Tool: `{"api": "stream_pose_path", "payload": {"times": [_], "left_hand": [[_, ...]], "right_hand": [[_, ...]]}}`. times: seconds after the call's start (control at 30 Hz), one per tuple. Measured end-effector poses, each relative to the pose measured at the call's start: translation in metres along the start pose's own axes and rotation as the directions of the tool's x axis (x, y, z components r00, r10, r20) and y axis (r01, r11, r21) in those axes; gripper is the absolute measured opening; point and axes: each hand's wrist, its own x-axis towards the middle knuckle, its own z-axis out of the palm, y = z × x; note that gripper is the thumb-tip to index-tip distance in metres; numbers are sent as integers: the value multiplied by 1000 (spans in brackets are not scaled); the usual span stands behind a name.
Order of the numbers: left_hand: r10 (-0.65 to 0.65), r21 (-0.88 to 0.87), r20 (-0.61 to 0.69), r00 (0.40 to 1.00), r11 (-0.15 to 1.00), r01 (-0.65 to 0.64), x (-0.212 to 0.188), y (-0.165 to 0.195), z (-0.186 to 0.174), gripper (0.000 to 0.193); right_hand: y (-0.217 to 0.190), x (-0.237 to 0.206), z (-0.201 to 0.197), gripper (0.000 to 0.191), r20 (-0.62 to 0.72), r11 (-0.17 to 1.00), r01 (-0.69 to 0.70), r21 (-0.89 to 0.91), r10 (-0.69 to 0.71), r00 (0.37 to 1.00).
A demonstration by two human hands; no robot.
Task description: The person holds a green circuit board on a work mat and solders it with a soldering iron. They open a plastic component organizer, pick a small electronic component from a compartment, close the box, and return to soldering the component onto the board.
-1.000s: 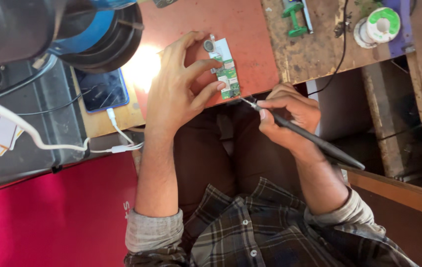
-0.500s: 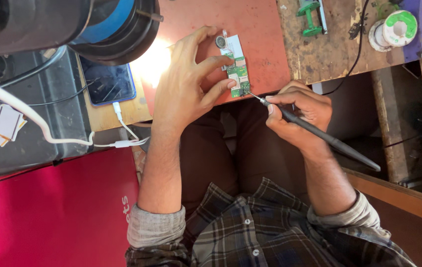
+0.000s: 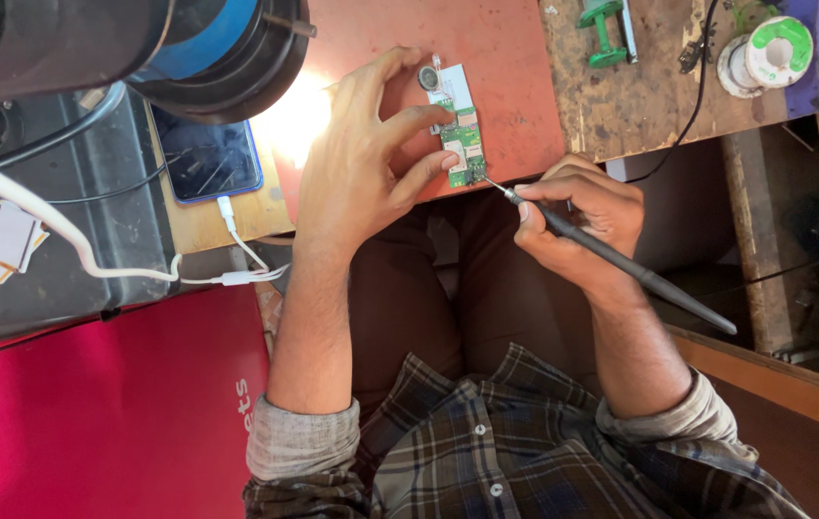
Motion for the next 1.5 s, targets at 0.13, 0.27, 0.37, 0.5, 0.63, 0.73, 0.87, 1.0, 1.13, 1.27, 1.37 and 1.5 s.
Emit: {"api": "stream_pose_path", "payload": {"times": [0.13, 0.27, 0.37, 0.5, 0.63, 0.73, 0.87, 1.0, 1.13, 1.27, 1.37, 1.5], "left_hand": [[-5, -3, 2, 1000, 1000, 5, 1, 2, 1, 33], [-11, -10, 6, 1000, 1000, 11, 1, 4, 2, 33], [-14, -10, 5, 1000, 1000, 14, 0, 5, 2, 32], [-4, -1, 5, 1000, 1000, 4, 2, 5, 2, 33], [-5, -5, 6, 1000, 1000, 5, 3, 7, 3, 33], [-3, -7, 9, 1000, 1000, 3, 5, 8, 4, 33], [7, -1, -1, 1000, 1000, -7, 6, 9, 4, 34], [0, 3, 3, 1000, 1000, 0, 5, 9, 4, 33], [-4, -5, 5, 1000, 1000, 4, 5, 9, 4, 34], [0, -1, 8, 1000, 1000, 0, 5, 9, 4, 34], [3, 2, 4, 1000, 1000, -3, 5, 9, 4, 34], [2, -3, 5, 1000, 1000, -2, 5, 9, 4, 34]], "right_hand": [[0, -1, -2, 17, 1, 1000, 11, -11, -11, 1000], [-1, -2, -4, 16, 1, 1000, -3, 6, 3, 1000], [-1, -2, -5, 17, 8, 1000, -15, -8, 15, 1000], [-1, -1, -6, 17, 4, 1000, -9, 5, 9, 1000], [-1, -1, -9, 17, 7, 1000, -10, -3, 10, 1000], [-1, -1, -12, 18, 7, 1000, -23, 10, 23, 1000], [0, -1, -12, 18, 6, 1000, -2, 6, 2, 1000], [-1, 0, -13, 19, 20, 1000, 18, 2, -18, 1000], [-2, 0, -14, 18, 15, 1000, -8, 3, 8, 1000], [-2, 0, -14, 18, 21, 1000, 0, 4, 0, 1000], [-1, 0, -14, 18, 12, 1000, -13, 21, 13, 1000], [0, -1, -14, 18, 11, 1000, 2, 8, -2, 1000]]}}
